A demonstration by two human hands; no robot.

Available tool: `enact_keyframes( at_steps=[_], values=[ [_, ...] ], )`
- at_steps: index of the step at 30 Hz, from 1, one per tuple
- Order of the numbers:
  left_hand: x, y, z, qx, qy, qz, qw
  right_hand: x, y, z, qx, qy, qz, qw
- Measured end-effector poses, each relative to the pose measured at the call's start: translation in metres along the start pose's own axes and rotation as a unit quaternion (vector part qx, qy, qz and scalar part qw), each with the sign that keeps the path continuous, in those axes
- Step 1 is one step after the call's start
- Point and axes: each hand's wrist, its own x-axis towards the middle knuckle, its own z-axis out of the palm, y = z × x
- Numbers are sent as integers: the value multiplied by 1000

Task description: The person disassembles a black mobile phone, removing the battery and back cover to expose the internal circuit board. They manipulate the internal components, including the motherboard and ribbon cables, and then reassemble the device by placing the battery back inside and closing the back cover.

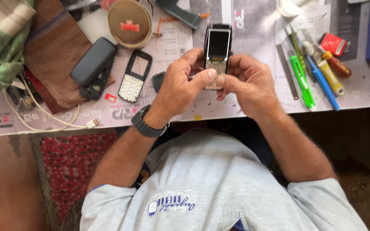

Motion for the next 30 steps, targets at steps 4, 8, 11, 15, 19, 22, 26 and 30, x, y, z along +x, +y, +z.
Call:
enact_keyframes(
  at_steps=[4, 8, 11, 15, 19, 22, 26, 30],
  values=[
    [3, -10, 6, -58, 13, -34, 998, -1, 0, 3, -41, 28, 24, 999],
    [5, -17, 6, -133, 21, -111, 985, -8, -5, 6, -264, 92, -17, 960],
    [3, -20, 6, -133, 29, -110, 985, -12, -17, 1, -451, 113, -149, 873],
    [1, -20, 4, -24, 36, -75, 996, 1, -35, -3, -510, 54, -252, 821],
    [-2, -14, 4, -60, 23, -64, 996, 3, -53, 5, -570, 9, -245, 784],
    [-4, -13, 8, -54, 14, -61, 997, 5, -55, 9, -564, -4, -228, 794],
    [-3, -12, 7, -54, 5, -91, 994, 9, -51, 11, -567, 2, -219, 794],
    [-3, -16, 8, -74, -9, -111, 991, 8, -46, 2, -566, 12, -243, 788]
  ],
)
